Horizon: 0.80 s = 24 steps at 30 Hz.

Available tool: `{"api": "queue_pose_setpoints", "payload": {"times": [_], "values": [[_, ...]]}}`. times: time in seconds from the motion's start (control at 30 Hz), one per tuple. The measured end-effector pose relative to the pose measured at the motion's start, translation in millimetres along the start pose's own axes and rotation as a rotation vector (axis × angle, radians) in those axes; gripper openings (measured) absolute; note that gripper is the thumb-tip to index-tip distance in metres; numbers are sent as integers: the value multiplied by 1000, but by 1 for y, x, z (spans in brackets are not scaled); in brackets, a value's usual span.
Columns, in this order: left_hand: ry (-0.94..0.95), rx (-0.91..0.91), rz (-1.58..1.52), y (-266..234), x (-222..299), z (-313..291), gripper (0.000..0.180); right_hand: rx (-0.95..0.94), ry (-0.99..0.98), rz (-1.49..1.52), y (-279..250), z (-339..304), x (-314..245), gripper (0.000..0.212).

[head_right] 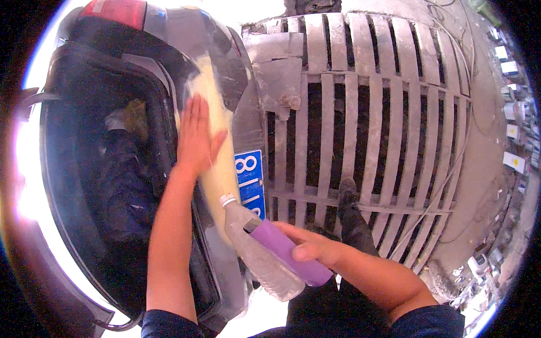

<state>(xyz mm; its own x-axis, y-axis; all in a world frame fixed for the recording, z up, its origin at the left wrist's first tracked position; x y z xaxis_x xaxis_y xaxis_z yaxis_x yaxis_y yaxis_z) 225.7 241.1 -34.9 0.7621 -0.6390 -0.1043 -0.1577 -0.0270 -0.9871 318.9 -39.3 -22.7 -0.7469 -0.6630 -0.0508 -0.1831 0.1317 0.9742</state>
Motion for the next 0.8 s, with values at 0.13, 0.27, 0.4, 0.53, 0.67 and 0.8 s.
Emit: {"api": "queue_pose_setpoints", "payload": {"times": [0.13,0.27,0.4,0.53,0.67,0.8], "values": [[-13,-176,19,12,24,-85,86,-35,37,-15,-3,-6,14,120],[-29,-146,52,11,19,-56,81,-67,48,-38,-1,-9,17,120],[-133,95,132,-2,-29,46,75,-123,43,-36,2,-2,22,121],[-143,112,92,2,-16,59,78,-129,44,-37,-4,-6,24,121],[-65,10,38,11,19,-27,86,-87,56,-41,-8,-18,33,121],[-109,-133,59,23,40,-121,98,-81,89,-70,-8,-23,52,120]]}}
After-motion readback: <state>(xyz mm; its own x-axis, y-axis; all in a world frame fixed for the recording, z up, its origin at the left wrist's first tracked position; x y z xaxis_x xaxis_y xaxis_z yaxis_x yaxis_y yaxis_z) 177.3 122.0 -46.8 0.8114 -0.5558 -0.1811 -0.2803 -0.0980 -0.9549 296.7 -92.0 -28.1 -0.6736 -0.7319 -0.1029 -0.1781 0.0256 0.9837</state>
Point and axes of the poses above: each hand's wrist, its own z-axis towards the middle knuckle, its own y-axis out of the palm, x = y × z, the point moved 8 cm from there along z, towards the middle knuckle, and after that the axes turned 5 degrees about -y, right-handed, at the moved point
